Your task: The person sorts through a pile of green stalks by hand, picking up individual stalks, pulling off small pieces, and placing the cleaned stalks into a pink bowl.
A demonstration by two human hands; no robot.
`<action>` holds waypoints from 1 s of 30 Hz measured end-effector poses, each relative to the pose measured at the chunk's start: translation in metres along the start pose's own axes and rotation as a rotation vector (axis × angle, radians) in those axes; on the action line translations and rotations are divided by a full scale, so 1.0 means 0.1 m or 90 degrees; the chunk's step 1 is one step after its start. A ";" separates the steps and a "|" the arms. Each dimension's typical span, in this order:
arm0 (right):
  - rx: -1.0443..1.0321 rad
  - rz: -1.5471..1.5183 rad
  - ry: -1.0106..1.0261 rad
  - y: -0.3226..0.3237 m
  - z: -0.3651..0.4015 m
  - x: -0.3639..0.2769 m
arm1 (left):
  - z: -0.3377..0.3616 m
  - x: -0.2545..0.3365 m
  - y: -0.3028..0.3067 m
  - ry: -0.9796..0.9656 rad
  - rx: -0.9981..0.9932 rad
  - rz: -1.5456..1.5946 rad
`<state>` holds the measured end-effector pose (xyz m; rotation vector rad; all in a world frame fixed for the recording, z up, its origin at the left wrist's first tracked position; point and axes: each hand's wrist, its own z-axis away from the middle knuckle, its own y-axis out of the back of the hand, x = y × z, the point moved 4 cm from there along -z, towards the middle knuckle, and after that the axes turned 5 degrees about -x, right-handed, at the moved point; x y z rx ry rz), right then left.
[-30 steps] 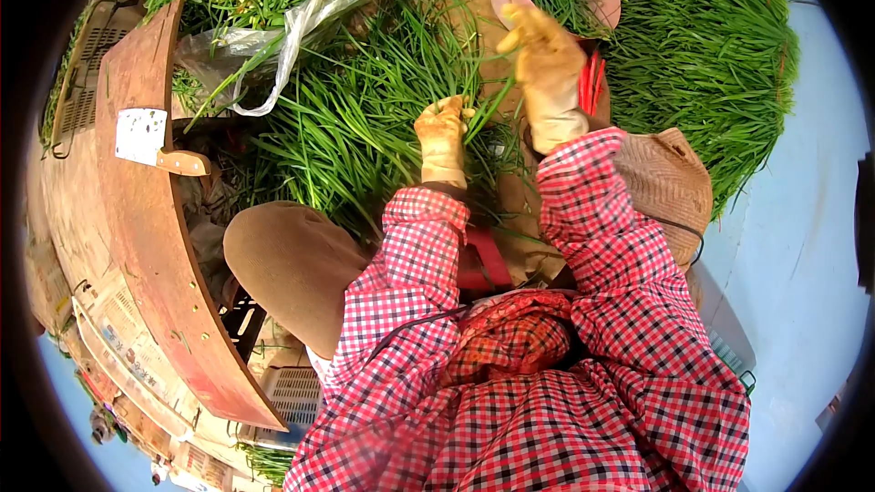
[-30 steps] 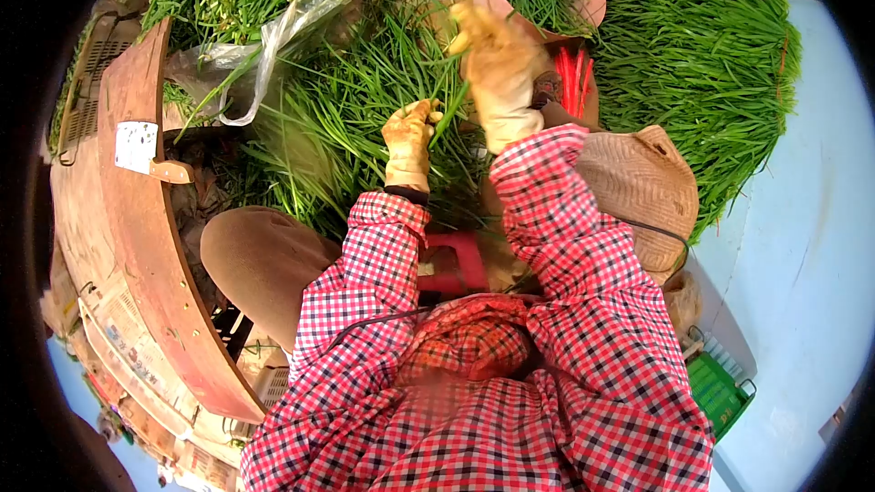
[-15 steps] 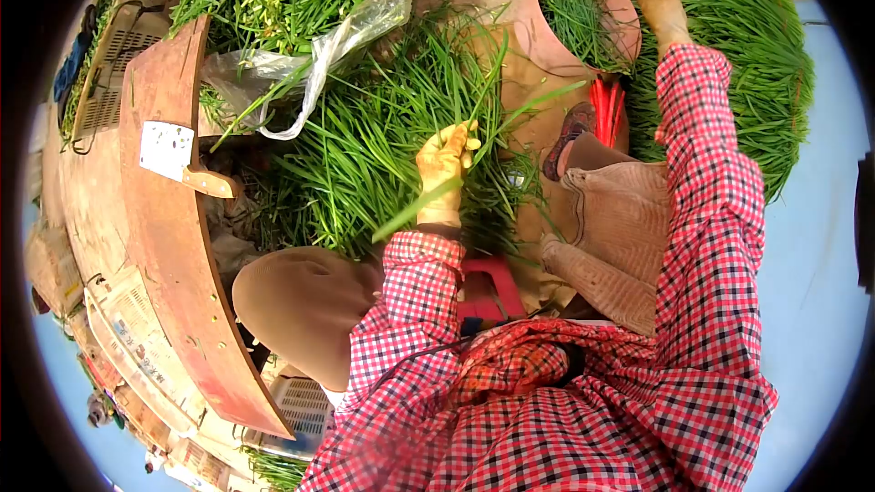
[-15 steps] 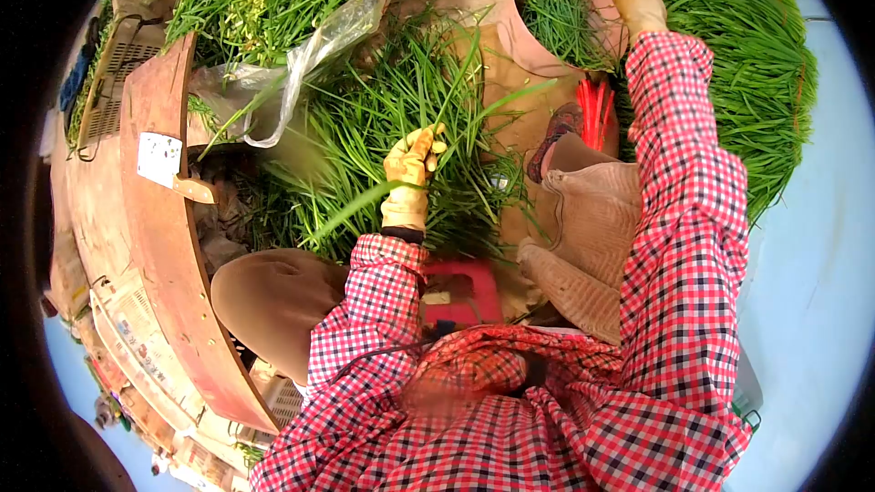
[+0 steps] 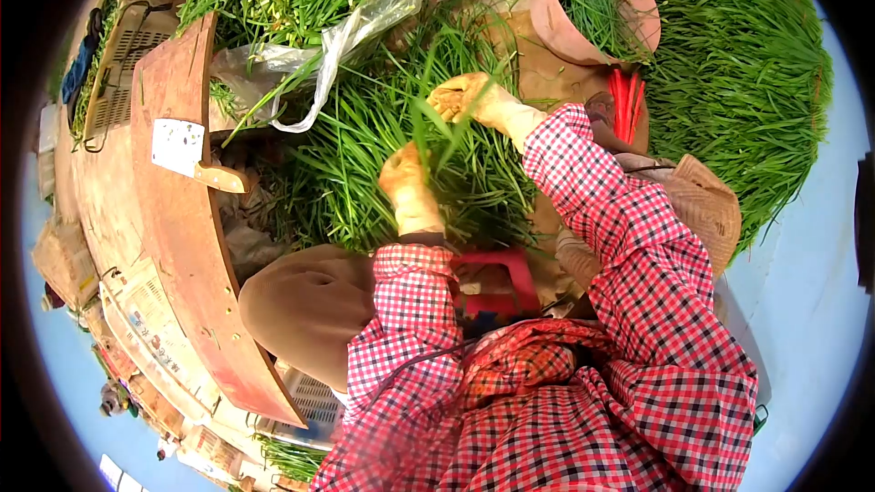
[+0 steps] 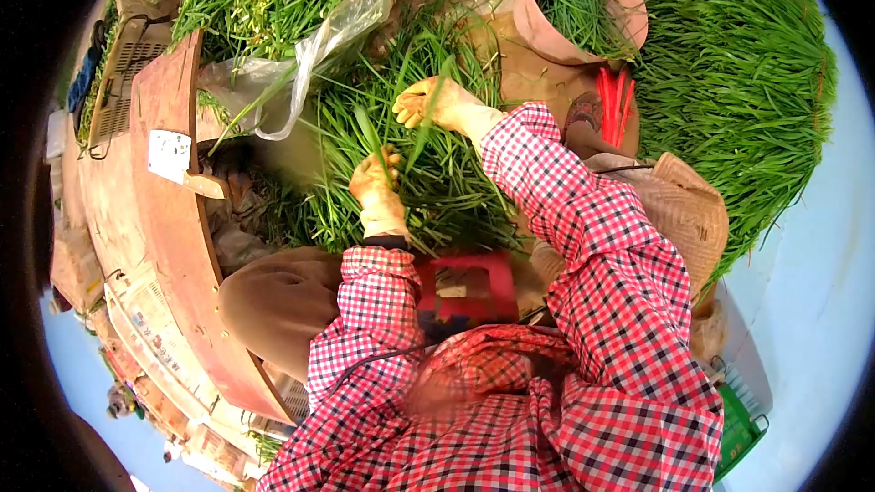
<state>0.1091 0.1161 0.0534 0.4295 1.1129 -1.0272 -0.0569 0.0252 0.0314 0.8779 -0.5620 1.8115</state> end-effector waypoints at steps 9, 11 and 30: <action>0.080 -0.191 -0.172 0.67 0.19 0.48 | 0.09 -0.05 -0.04 0.049 -0.216 0.088; 0.061 -0.219 -0.121 0.58 0.16 0.52 | 0.12 -0.03 -0.09 0.070 -0.256 0.103; 0.223 -0.243 0.077 0.82 0.16 -0.34 | 0.08 -0.03 0.58 -0.055 0.212 0.025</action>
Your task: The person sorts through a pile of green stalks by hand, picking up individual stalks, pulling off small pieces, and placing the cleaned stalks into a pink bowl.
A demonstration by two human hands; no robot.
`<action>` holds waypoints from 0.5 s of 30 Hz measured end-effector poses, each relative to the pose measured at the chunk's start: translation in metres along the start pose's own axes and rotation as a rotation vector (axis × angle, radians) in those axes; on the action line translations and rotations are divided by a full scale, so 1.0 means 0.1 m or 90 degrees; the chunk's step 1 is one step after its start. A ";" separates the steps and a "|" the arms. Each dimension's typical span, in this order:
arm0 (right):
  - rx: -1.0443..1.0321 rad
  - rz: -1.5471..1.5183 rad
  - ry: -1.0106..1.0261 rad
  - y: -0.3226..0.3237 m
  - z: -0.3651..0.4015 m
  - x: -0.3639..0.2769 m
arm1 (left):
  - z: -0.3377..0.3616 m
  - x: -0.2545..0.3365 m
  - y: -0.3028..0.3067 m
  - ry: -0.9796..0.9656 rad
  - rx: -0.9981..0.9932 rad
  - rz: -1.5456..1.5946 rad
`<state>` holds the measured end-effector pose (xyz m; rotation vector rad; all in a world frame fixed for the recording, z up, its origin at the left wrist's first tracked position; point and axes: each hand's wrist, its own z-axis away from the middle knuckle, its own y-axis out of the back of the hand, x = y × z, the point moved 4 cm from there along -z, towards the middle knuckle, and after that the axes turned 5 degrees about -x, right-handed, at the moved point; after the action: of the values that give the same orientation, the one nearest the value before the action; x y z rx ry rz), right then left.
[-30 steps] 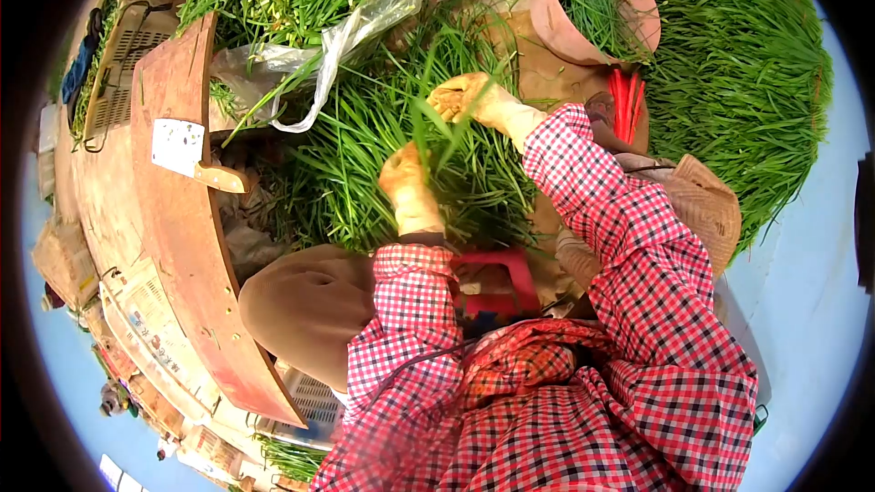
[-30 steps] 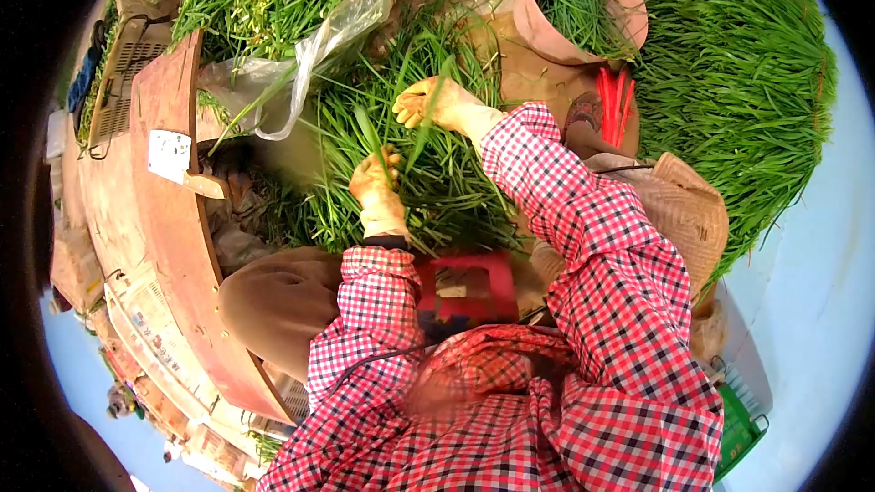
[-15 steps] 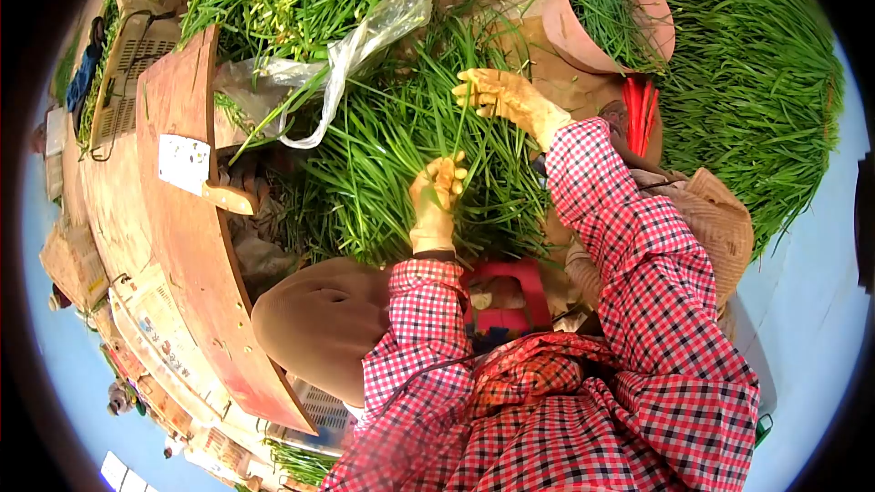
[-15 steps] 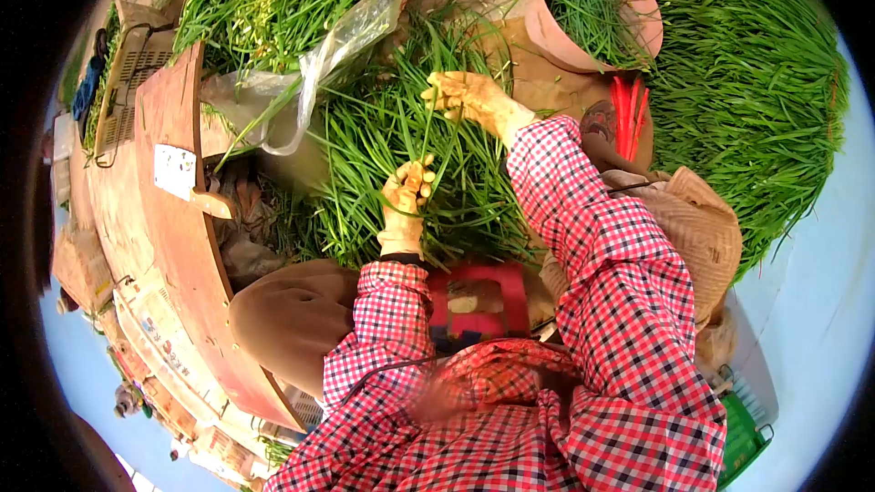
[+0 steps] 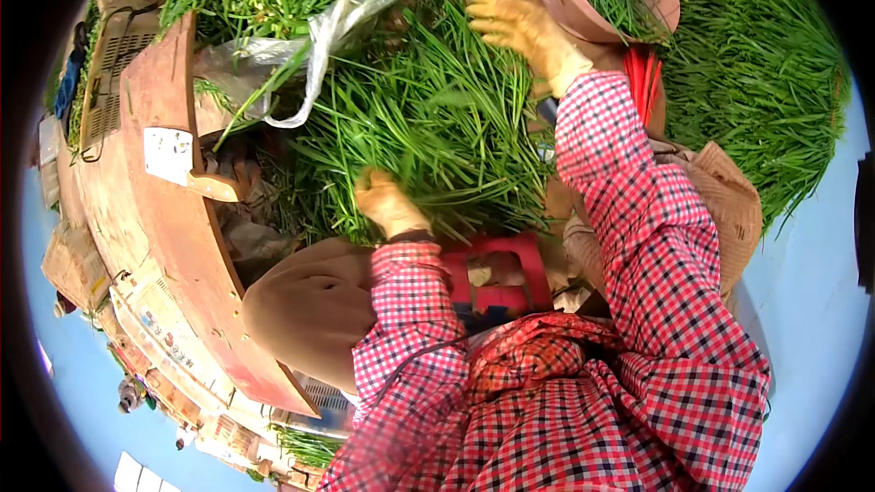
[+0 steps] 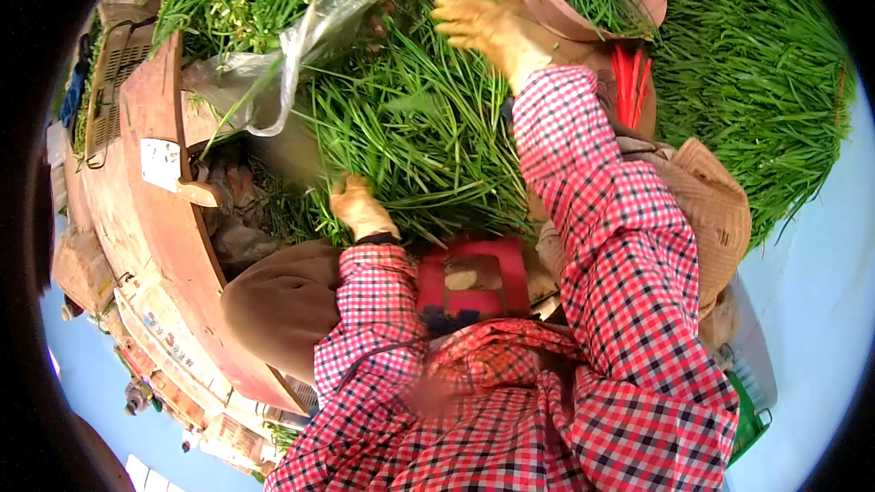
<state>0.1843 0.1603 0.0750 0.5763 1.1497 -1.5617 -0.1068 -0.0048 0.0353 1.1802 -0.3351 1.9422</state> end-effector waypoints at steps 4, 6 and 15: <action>0.293 -0.013 -0.067 1.13 0.02 0.64 | -0.34 0.14 0.11 -0.170 0.116 -0.389; 0.136 0.724 -0.164 1.08 0.06 0.84 | -0.03 0.78 -0.15 -0.379 0.150 -0.524; 0.375 0.773 -0.290 0.38 0.38 1.52 | 0.59 1.15 -1.04 -0.533 -0.235 -0.154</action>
<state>0.1784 0.0576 -0.0491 0.9816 -0.1236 -0.8158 -0.0182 0.0845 0.1435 1.6341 -0.8915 1.0369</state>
